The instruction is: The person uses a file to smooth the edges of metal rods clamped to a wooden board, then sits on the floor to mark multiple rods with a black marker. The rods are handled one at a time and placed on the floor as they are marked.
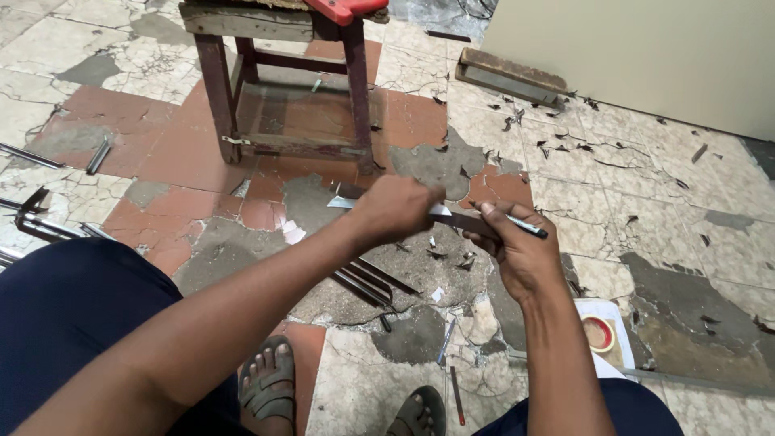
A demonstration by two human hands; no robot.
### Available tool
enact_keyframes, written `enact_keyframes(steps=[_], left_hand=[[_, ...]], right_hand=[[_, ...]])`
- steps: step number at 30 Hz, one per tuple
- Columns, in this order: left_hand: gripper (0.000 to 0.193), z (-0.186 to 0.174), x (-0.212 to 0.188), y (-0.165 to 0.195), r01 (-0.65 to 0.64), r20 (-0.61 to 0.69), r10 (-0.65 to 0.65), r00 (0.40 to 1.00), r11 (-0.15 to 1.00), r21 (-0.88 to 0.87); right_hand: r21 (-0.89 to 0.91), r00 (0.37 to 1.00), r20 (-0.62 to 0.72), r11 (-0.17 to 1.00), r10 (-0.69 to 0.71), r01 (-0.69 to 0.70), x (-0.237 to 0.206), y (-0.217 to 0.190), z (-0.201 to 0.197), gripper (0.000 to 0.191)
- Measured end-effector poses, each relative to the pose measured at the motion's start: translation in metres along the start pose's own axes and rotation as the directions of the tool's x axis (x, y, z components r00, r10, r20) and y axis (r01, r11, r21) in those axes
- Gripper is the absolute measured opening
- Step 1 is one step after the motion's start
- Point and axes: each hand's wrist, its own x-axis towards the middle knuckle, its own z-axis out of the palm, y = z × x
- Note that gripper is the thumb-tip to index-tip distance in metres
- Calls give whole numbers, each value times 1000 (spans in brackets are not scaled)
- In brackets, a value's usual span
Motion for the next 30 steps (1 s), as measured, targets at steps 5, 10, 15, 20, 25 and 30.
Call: enact_keyframes(steps=[5,10,15,20,25,30], left_hand=[[13,-13,5,-3,168,-427,-416,803,845,-508],[18,-17,7,-8,-45,18,-943,332,-35,-998],[30,6,4,-23,-175,369,-860,352,-448,-877],[16,25,3,-36,-338,366,-896,250,-435,-834],[10,37,4,-40,-296,290,-948,135,-318,-901],[13,50,5,-37,-233,225,-971,77,-237,-943]], right_hand=[[51,989,-98,992,-111,117,2,12,11,9],[186,949,-38,931,-313,314,1,32,28,13],[188,904,159,911,-398,368,-3,55,41,15],[61,903,222,929,-368,364,-8,64,55,17],[-367,809,332,724,-485,584,-17,39,59,16],[-701,525,594,-72,-609,710,-35,36,80,26]])
